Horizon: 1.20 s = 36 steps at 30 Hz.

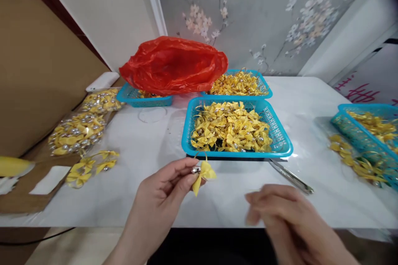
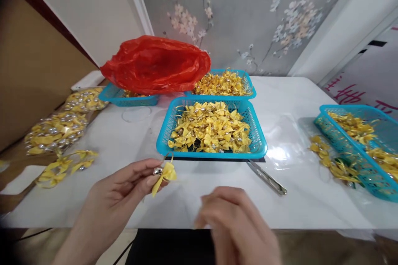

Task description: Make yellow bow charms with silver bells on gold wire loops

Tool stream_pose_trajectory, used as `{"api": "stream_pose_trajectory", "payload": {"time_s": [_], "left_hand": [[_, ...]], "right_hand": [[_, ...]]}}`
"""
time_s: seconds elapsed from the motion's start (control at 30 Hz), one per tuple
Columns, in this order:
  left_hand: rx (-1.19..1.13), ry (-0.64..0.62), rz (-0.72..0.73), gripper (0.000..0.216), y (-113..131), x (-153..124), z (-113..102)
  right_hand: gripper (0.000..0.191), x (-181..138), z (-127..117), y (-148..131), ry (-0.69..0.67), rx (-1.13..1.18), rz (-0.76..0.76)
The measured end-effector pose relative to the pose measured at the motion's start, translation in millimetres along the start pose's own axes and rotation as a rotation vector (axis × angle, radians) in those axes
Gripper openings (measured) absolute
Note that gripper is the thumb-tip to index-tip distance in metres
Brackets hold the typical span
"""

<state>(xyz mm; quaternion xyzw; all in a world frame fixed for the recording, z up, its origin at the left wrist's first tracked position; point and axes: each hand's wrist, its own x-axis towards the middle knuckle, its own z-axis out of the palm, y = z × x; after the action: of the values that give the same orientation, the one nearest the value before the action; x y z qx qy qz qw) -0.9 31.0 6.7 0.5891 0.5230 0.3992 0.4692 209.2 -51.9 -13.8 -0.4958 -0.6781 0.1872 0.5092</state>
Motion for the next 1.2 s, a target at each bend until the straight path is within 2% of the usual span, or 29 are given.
{"api": "stream_pose_trajectory", "payload": {"time_s": [0.03,0.13,0.23,0.57,0.77,0.97,1.13,1.2], "left_hand": [[0.003,-0.002,0.014,0.018,2.6,-1.9,1.6],[0.042,-0.008,0.065,0.019,7.8,-4.2,4.6],[0.069,-0.005,0.100,0.022,9.5,-3.5,5.6],[0.060,-0.048,0.113,0.022,3.8,-5.2,4.1],[0.052,-0.074,0.150,0.024,6.0,-5.7,5.0],[-0.121,-0.002,0.020,0.038,6.4,-8.6,12.0],[-0.079,-0.040,0.011,0.034,3.1,-9.0,14.0],[-0.041,-0.032,0.025,0.033,1.1,-9.2,14.0]], "right_hand": [[0.027,7.0,11.9,-4.7,0.043,-0.008,0.015],[0.028,20.1,43.4,-13.3,0.062,0.007,0.013],[0.035,21.6,58.3,-10.3,0.118,-0.014,-0.052],[0.026,23.2,54.7,-3.2,0.087,-0.126,-0.108],[0.023,26.1,55.6,-3.8,0.087,-0.047,0.010],[0.023,30.5,51.5,-0.5,0.059,0.037,0.028],[0.022,22.6,52.8,-0.3,0.017,0.126,0.136],[0.024,20.3,52.7,-1.1,-0.013,0.100,0.134]]}}
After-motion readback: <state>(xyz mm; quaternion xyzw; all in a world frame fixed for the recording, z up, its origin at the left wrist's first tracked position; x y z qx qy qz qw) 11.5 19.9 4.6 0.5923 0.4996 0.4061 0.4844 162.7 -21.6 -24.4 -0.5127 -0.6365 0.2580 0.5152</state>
